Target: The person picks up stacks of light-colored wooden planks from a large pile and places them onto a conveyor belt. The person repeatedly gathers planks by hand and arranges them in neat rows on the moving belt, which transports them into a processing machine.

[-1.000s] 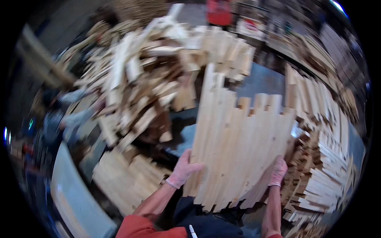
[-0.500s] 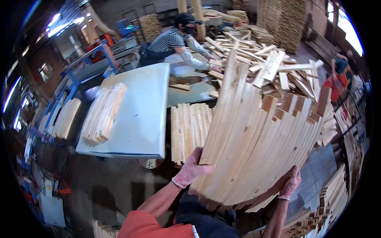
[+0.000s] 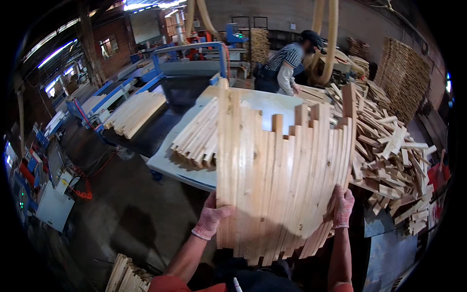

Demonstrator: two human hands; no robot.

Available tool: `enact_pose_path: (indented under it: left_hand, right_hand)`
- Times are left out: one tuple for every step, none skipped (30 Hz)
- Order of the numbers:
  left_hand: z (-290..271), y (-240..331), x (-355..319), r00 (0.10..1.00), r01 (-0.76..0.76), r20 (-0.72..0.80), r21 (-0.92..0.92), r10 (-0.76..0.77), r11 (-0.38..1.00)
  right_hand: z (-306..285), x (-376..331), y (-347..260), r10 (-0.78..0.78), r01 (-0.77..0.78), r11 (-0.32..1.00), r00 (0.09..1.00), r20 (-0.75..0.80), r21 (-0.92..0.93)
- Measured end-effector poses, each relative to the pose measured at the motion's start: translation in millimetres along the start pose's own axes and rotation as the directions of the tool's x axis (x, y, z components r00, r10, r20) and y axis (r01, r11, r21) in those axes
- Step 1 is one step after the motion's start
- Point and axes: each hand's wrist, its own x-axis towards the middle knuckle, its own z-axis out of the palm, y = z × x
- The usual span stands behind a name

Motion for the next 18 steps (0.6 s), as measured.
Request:
enact_pose_path:
  left_hand:
    - [-16.9, 19.1, -2.1, 0.994, -0.057, -0.093, 0.012, 0.058, 0.998]
    - [-38.4, 30.1, -2.9, 0.989, -0.08, -0.122, 0.012, 0.081, 0.997]
    - [-72.4, 45.8, -10.5, 0.982, -0.097, -0.16, 0.031, 0.101, 0.995]
    - [-102.8, 58.8, -17.9, 0.975, -0.105, -0.191, 0.042, 0.111, 0.994]
    - [-124.7, 75.8, -23.5, 0.958, -0.151, -0.238, 0.052, 0.159, 0.987]
    - [-145.9, 91.5, -33.6, 0.933, -0.194, -0.295, 0.068, 0.205, 0.979]
    - [-184.2, 97.5, -41.2, 0.918, -0.191, -0.337, 0.091, 0.211, 0.977]
    - [-218.1, 100.8, -44.0, 0.899, -0.192, -0.377, 0.117, 0.223, 0.974]
    - [-218.0, 121.9, -44.2, 0.864, -0.231, -0.432, 0.115, 0.258, 0.966]
    - [-215.7, 145.2, -45.7, 0.825, -0.268, -0.485, 0.118, 0.291, 0.956]
    - [-238.5, 154.7, -52.1, 0.757, -0.261, -0.566, 0.196, 0.327, 0.945]
    - [-267.1, 162.1, -64.2, 0.682, -0.241, -0.637, 0.268, 0.359, 0.933]
    - [-287.9, 179.3, -70.5, 0.693, -0.223, -0.627, 0.283, 0.356, 0.933]
    - [-306.7, 199.9, -76.3, 0.705, -0.204, -0.615, 0.303, 0.354, 0.931]
    - [-326.9, 211.0, -74.1, 0.693, -0.266, -0.602, 0.299, 0.397, 0.917]
    - [-362.5, 221.8, -77.0, 0.687, -0.294, -0.607, 0.268, 0.398, 0.917]
    - [-359.1, 238.4, -64.6, 0.699, -0.275, -0.589, 0.303, 0.406, 0.912]
    - [-355.7, 255.8, -50.5, 0.712, -0.257, -0.568, 0.338, 0.414, 0.906]
  right_hand:
    - [30.4, -7.0, -23.5, 0.016, -0.016, 1.0, 0.998, 0.053, -0.005]
    - [57.9, -13.4, -53.9, -0.014, 0.017, 0.999, 0.996, 0.091, -0.04]
    - [89.4, -30.9, -101.2, 0.1, -0.111, 0.993, 0.974, 0.203, 0.048]
    - [115.6, -49.0, -146.6, 0.203, -0.247, 0.963, 0.928, 0.313, 0.108]
    - [145.5, -61.5, -175.4, 0.206, -0.264, 0.958, 0.904, 0.375, 0.11]
    - [174.9, -72.7, -196.3, 0.209, -0.284, 0.953, 0.87, 0.446, 0.107]
    - [198.7, -78.8, -214.7, 0.172, -0.259, 0.96, 0.844, 0.509, 0.105]
    - [228.3, -83.7, -224.9, 0.132, -0.234, 0.966, 0.811, 0.569, 0.11]
    - [264.7, -86.5, -225.1, 0.053, -0.16, 0.979, 0.794, 0.605, 0.124]
    - [301.0, -89.3, -224.9, -0.023, -0.088, 0.986, 0.77, 0.638, 0.142]
    - [337.2, -98.9, -234.0, -0.104, -0.015, 0.985, 0.739, 0.666, 0.171]
    - [366.3, -110.8, -245.5, -0.178, 0.056, 0.979, 0.703, 0.688, 0.196]
    - [389.1, -120.7, -266.1, -0.181, 0.061, 0.981, 0.644, 0.744, 0.186]
    - [411.2, -132.5, -285.8, -0.183, 0.063, 0.982, 0.581, 0.793, 0.18]
    - [446.8, -142.0, -290.1, -0.242, 0.094, 0.969, 0.549, 0.8, 0.229]
    - [481.7, -154.1, -291.5, -0.297, 0.119, 0.954, 0.507, 0.809, 0.276]
    - [502.9, -160.3, -305.6, -0.287, 0.14, 0.958, 0.476, 0.832, 0.25]
    - [521.5, -163.0, -320.4, -0.275, 0.162, 0.961, 0.446, 0.852, 0.226]
